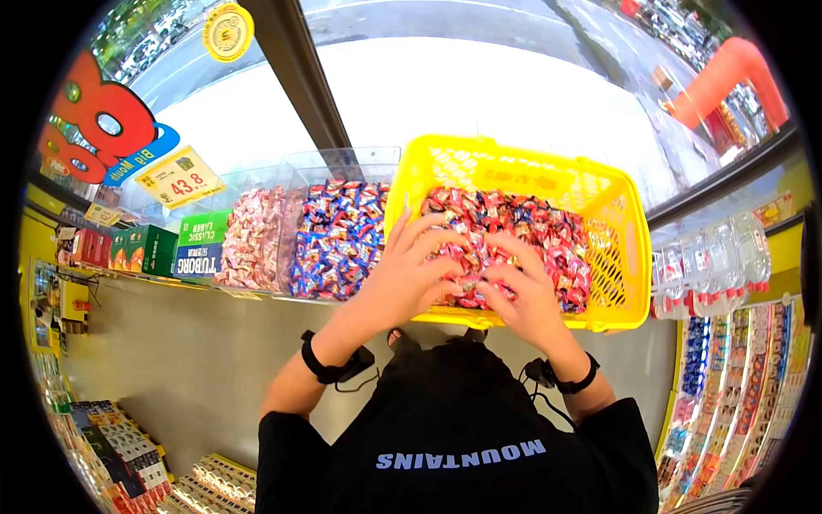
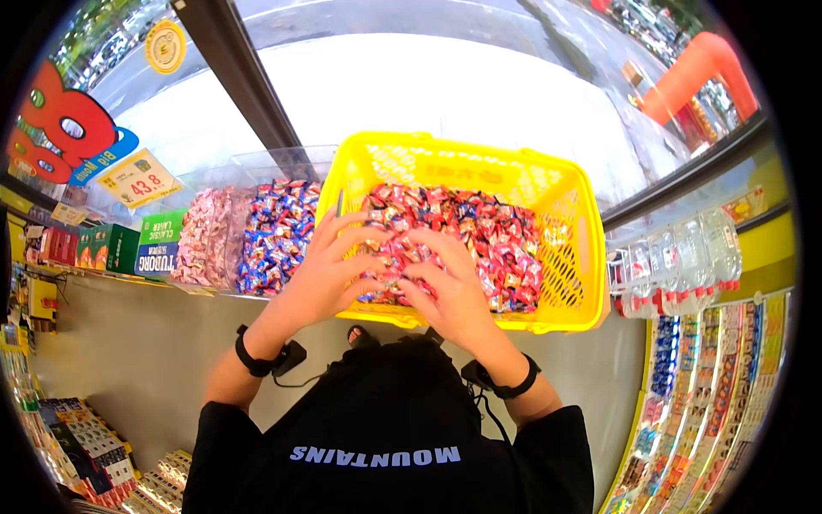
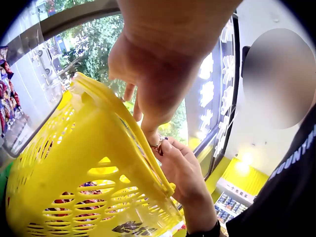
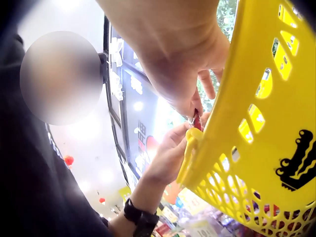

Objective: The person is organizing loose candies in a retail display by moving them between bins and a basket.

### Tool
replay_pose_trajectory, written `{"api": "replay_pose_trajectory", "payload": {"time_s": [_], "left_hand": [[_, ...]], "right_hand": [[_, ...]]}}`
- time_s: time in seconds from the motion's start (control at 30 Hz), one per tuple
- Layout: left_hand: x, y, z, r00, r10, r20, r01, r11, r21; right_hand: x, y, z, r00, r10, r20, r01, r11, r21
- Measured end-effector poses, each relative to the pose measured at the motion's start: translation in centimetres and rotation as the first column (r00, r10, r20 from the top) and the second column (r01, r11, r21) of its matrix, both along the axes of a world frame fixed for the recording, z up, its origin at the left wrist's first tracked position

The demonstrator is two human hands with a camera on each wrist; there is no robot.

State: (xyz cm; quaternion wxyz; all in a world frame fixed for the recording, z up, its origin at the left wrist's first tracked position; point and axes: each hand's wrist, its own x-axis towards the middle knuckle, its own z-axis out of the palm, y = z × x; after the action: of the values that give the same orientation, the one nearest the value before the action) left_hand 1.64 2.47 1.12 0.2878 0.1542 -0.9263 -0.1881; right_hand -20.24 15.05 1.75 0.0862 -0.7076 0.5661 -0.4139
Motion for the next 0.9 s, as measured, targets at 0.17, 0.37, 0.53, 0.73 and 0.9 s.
{"api": "replay_pose_trajectory", "payload": {"time_s": [0.17,0.37,0.53,0.73,0.9], "left_hand": [[1.9,0.0,-1.2,0.993,0.07,-0.092,-0.07,0.998,-0.001],[2.7,-0.1,-2.2,0.98,0.132,-0.149,-0.132,0.991,0.013],[6.6,-4.1,-3.1,0.824,0.502,-0.263,-0.534,0.843,-0.062],[10.2,-7.5,-10.3,0.682,0.731,-0.027,-0.725,0.67,-0.158],[10.1,-6.5,-11.1,0.605,0.784,0.14,-0.752,0.62,-0.223]], "right_hand": [[0.9,-0.4,-1.7,0.992,0.078,-0.104,-0.08,0.997,-0.017],[1.3,-0.6,-0.9,0.988,0.066,-0.141,-0.072,0.997,-0.037],[1.3,0.0,-1.4,0.995,0.005,-0.102,-0.005,1.0,-0.001],[1.4,0.2,-1.4,0.985,-0.059,-0.163,0.055,0.998,-0.025],[1.5,0.2,-1.7,0.985,-0.081,-0.151,0.078,0.997,-0.029]]}}
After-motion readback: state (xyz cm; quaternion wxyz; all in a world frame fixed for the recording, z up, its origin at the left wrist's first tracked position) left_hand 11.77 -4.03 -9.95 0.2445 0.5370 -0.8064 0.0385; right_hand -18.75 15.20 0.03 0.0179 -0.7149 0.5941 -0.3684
